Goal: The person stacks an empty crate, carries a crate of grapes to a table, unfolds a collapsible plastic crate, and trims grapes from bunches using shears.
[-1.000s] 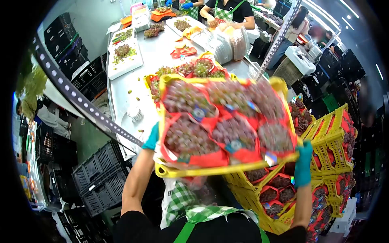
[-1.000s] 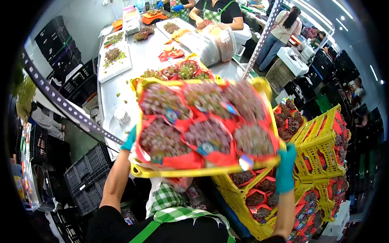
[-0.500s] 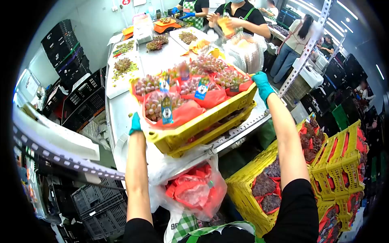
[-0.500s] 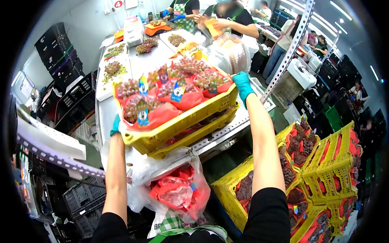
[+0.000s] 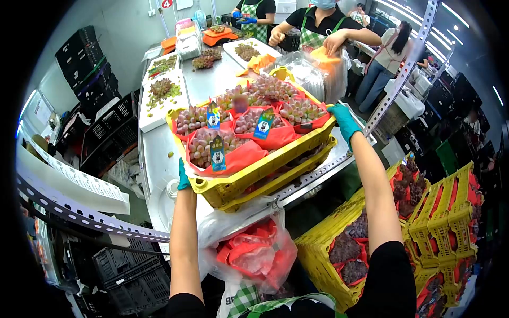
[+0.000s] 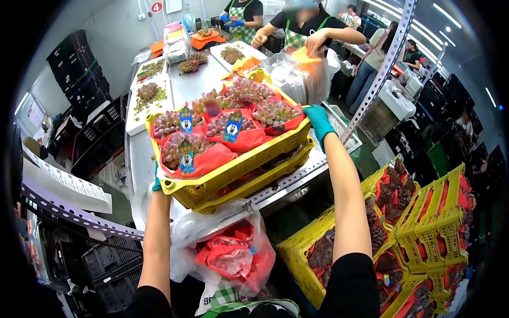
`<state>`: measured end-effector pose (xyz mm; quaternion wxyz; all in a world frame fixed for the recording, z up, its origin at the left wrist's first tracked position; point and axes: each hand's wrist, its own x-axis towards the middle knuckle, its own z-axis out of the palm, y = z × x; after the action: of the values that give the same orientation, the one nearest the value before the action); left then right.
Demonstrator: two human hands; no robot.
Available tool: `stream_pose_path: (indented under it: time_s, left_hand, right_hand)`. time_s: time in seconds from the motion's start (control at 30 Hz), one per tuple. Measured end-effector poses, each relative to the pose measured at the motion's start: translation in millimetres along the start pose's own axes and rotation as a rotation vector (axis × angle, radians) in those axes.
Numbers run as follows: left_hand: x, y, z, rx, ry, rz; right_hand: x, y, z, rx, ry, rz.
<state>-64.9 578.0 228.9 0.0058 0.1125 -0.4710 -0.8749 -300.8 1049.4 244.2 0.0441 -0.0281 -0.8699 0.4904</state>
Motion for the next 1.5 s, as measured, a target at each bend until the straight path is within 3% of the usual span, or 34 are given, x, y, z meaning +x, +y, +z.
stream_pose_path:
  time_s: [0.13,0.2,0.5,0.6,0.63,0.73,0.77,0.83,0.9,0.93,0.97,1.03,1.1,1.27,1.33,1.4,1.5]
  left_hand:
    - [-1,1,11,-0.009,-0.012,0.001]
    - [4,9,16,0.003,-0.026,0.014]
    - [49,113,25,0.154,-0.001,0.1]
    - [67,140,27,0.189,0.006,0.131]
    - [73,147,26,0.19,0.008,0.137]
    - [91,164,25,0.218,0.014,0.158]
    - [96,170,24,0.227,0.015,0.166]
    - [105,181,24,0.233,0.015,0.179]
    - [111,187,21,0.243,0.019,0.191]
    - [116,189,20,0.244,0.021,0.193]
    - [118,190,19,0.242,0.019,0.194]
    - [122,191,17,0.242,0.017,0.199]
    - [124,191,15,0.246,0.016,0.206]
    - [128,202,11,0.27,0.003,0.219]
    - [127,214,6,0.308,-0.009,0.229]
    - [122,223,-2,0.353,-0.033,0.24]
    - [96,238,8,0.302,0.059,0.127]
  right_hand:
    - [-24,-18,-5,0.327,-0.076,0.014]
    - [-15,-15,1,0.253,0.007,-0.054]
    - [-33,-69,3,0.277,0.104,0.125]
    - [-17,-68,10,0.227,0.128,0.065]
    - [-38,-96,5,0.287,0.091,0.141]
    - [-21,-94,12,0.5,0.057,0.016]
    - [17,-70,16,0.423,-0.052,0.013]
    - [104,-87,10,-0.01,-0.9,-0.116]
    - [109,-93,12,-0.252,-0.953,-0.139]
    - [69,-84,13,-0.248,-0.593,-0.096]
    - [50,-81,13,-0.215,-0.362,-0.063]
    - [50,-80,19,-0.18,-0.089,-0.028]
    - [50,-79,22,-0.164,0.033,-0.015]
    - [43,-78,18,-0.054,0.19,0.021]
    - [16,-94,8,0.355,0.077,0.022]
    - [-29,-133,-6,0.283,0.01,0.032]
    - [-62,-160,-2,0.568,-0.044,-0.005]
